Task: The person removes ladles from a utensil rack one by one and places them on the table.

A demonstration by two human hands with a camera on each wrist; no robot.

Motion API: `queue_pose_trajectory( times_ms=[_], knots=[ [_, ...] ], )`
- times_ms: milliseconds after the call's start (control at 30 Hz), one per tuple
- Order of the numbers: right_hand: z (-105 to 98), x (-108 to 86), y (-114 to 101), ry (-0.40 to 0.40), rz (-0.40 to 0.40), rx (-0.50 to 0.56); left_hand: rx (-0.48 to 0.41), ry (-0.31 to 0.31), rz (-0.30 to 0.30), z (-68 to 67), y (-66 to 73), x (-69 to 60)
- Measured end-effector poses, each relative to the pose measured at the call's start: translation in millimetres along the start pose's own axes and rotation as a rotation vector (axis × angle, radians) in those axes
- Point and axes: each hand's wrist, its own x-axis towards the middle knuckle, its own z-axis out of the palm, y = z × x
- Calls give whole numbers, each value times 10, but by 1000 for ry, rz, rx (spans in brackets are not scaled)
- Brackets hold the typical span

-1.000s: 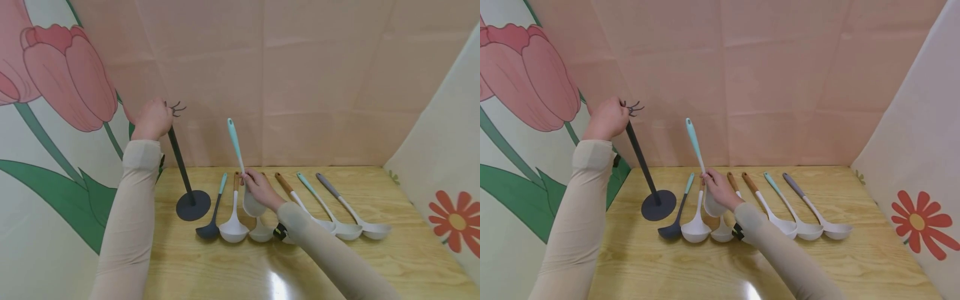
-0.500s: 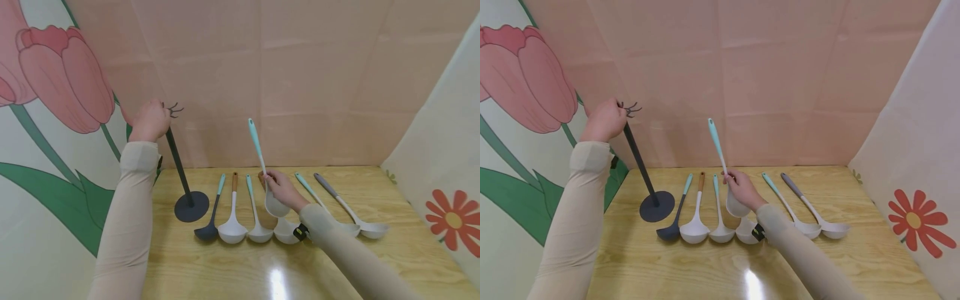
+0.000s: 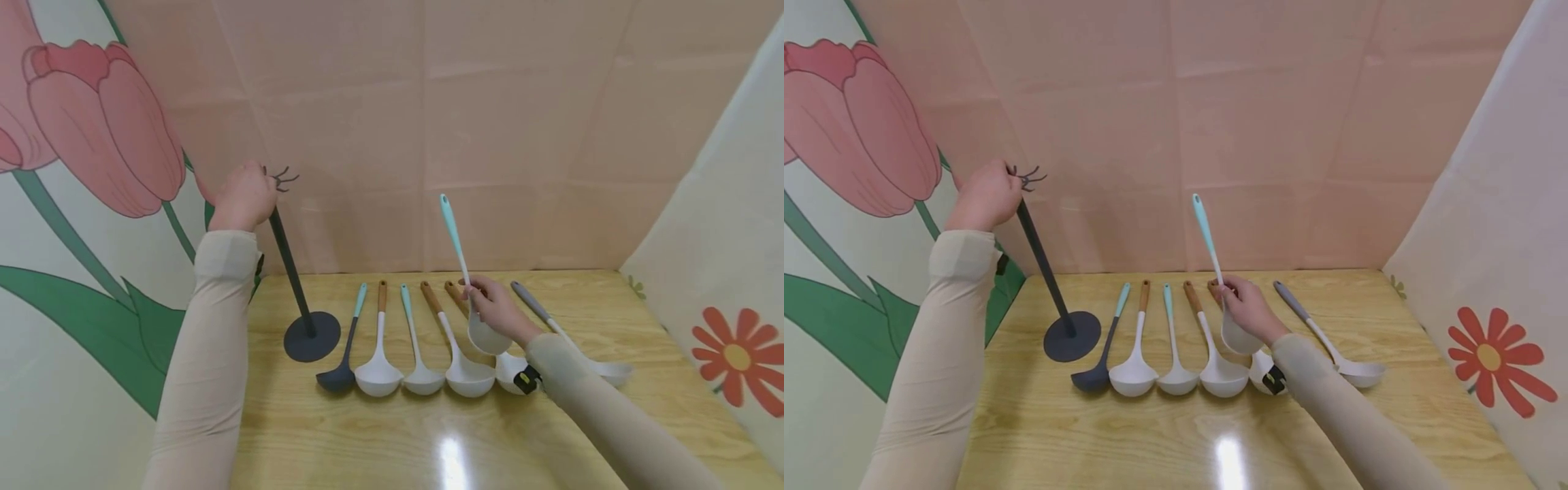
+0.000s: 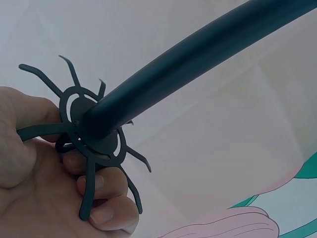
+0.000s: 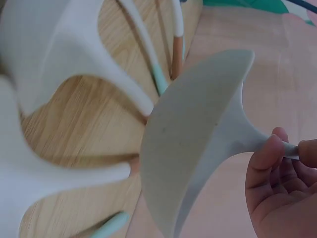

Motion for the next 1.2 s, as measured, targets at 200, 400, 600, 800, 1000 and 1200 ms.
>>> queue_pose_trajectory(
  times_ms=[200,400,600,800,1000,1200],
  knots=[
    [-221,-60,89,21,82,-40,10,7,-3,9,-8,4],
    [-505,-136,205,57,104,-81,4,1,6,14,3,18],
    [-799,-225,311,80,117,-161,12,-11,-4,-7,4,22],
    [-1078,-325,476,81,125,-294,24,0,3,1,7,20],
    [-1311,-417,632,95,169,-332,21,5,8,6,14,34],
    [-1487,-504,785,101,214,-371,19,15,13,13,18,25]
  ],
)
